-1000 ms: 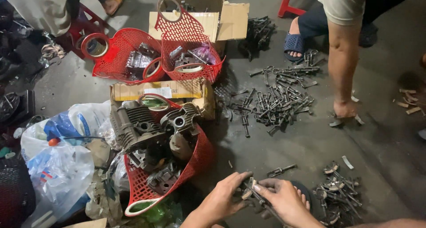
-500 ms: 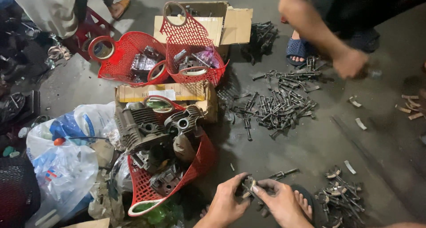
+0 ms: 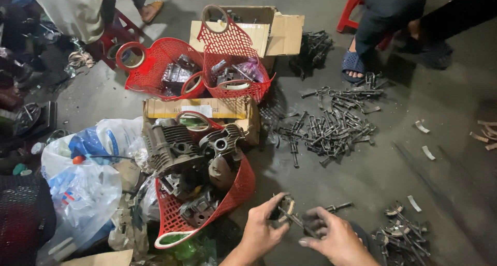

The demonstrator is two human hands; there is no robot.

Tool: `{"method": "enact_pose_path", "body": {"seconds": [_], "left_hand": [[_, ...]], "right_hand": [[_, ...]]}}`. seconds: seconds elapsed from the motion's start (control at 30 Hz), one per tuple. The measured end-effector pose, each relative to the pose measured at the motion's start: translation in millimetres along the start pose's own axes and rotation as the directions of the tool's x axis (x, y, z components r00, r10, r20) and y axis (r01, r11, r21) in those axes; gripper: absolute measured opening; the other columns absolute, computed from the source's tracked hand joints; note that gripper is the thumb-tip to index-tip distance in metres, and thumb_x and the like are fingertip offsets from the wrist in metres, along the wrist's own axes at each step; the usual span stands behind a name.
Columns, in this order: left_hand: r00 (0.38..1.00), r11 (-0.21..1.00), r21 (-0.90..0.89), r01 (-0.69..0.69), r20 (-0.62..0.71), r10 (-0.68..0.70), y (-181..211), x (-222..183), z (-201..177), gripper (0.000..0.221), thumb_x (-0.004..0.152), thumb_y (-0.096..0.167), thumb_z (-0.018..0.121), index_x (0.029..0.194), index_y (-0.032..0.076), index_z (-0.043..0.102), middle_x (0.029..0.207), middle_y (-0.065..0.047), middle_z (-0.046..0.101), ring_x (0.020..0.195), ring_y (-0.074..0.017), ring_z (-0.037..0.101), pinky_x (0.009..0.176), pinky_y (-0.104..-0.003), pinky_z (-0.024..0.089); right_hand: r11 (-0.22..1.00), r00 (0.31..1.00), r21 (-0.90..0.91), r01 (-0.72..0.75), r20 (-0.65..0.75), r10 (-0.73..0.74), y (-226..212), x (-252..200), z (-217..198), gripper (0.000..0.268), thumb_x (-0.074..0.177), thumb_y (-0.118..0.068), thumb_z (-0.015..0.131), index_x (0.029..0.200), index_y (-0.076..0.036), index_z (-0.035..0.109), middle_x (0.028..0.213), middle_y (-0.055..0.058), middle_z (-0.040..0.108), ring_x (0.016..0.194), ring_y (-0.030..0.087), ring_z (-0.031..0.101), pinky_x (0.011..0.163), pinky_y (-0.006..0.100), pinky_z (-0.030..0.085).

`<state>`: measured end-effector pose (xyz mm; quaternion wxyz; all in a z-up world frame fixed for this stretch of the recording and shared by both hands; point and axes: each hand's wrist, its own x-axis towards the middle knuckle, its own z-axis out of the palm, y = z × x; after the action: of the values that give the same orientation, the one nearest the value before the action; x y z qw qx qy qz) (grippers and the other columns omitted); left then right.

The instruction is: Inspecting and sorting motorcycle engine components such as connecting rods and pistons on a workshop floor.

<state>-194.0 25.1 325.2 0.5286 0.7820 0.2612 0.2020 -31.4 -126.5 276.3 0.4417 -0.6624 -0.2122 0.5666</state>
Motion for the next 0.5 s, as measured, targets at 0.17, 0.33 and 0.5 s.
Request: {"method": "enact_pose_path", "body": {"seconds": [0.17,0.33,0.5], "left_hand": [[0.999,0.999,-0.007,0.047,-0.014,-0.047,-5.1,4.5,-2.7,0.060,0.072,0.002,0.074,0.132,0.000,0.064,0.100,-0.017,0.075,0.086,-0.0206,0.074,0.083,-0.029,0.059],[0.997,0.998,0.007,-0.055,-0.049,0.055,-7.2,6.5,-6.0,0.062,0.073,0.002,0.076,0.133,-0.002,0.061,0.105,-0.018,0.075,0.093,-0.0199,0.076,0.085,-0.029,0.058],[0.998,0.999,0.007,-0.042,-0.041,0.043,-14.5,5.9,-5.5,0.061,0.073,0.003,0.076,0.133,-0.002,0.062,0.104,-0.017,0.076,0.091,-0.0208,0.077,0.084,-0.029,0.059]], "right_hand": [[0.848,0.974,-0.529,0.028,-0.176,-0.142,-2.4,-10.1,1.9,0.045,0.072,-0.027,0.092,0.108,-0.013,0.069,0.082,0.010,0.080,0.081,0.022,0.077,0.074,0.035,0.061],[0.829,0.968,-0.558,-0.047,-0.232,-0.101,-20.2,-19.0,10.0,0.030,0.084,-0.032,0.076,0.110,-0.017,0.071,0.088,0.012,0.079,0.085,0.030,0.080,0.076,0.041,0.059],[0.769,0.976,-0.611,-0.190,-0.200,0.082,-44.8,-23.7,17.2,0.046,0.087,-0.048,0.066,0.129,-0.030,0.064,0.108,0.006,0.077,0.101,0.027,0.074,0.092,0.041,0.050]]}}
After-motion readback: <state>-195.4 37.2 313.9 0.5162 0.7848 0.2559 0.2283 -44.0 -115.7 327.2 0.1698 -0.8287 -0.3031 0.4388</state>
